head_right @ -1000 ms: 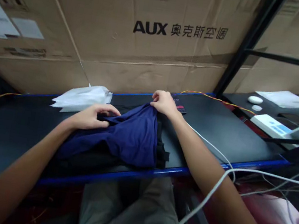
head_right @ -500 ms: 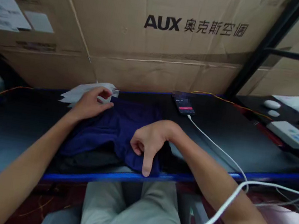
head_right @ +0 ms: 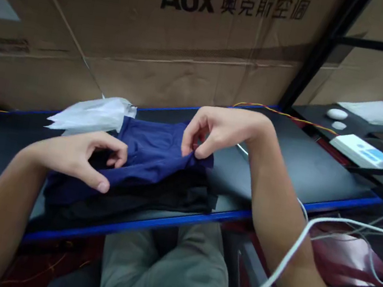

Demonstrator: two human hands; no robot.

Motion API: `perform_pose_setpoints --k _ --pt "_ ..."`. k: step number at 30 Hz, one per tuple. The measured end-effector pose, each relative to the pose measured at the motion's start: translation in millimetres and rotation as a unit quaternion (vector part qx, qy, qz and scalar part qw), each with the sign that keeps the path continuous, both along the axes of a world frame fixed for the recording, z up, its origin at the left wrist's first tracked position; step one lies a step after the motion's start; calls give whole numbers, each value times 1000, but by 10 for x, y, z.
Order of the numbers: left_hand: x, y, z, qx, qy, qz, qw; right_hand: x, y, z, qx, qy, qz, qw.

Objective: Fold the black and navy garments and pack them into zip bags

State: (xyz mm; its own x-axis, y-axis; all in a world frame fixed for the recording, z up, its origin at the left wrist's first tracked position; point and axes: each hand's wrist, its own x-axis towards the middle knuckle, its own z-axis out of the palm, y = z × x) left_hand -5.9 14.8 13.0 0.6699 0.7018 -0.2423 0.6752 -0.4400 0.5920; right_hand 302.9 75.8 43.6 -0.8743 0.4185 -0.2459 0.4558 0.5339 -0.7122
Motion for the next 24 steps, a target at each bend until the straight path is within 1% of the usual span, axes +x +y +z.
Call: perform_pose_setpoints --k 1,3,6,9,11,12,14,16,18,19,21,24 --pt "17 -17 -2 -10 18 -8 1000 22 20 -9 -16 -7 7 1000" --pt "54 -48 -10 -18 60 -15 998 -15 33 -71 -76 -42 41 995" --pt "99 -84 2 -17 100 -21 995 -219 2 -234 -179 -87 90 976" --pt "81 -114 72 -22 87 -35 995 -447 -41 -408 -213 -75 104 969" --pt "11 -123 133 -32 67 -25 997 -552 -54 -508 -219 -53 96 970" --pt "-42 -119 155 -36 61 -10 997 -588 -54 -552 -217 -53 91 970" --pt "-175 -88 167 -31 67 43 996 -635 -44 -625 -211 -74 84 971" --pt "-326 -27 128 -1 99 113 989 -656 -30 -676 -209 -102 85 969" --pt "-472 51 55 35 144 171 974 -661 -15 -705 -214 -110 85 967" --pt "-537 90 16 46 158 188 968 -658 -8 -712 -216 -110 85 966" --pt "-642 155 -48 51 155 199 966 -645 6 -718 -218 -111 82 966" --pt "-728 188 -67 61 126 217 966 -634 22 -724 -217 -115 82 966"
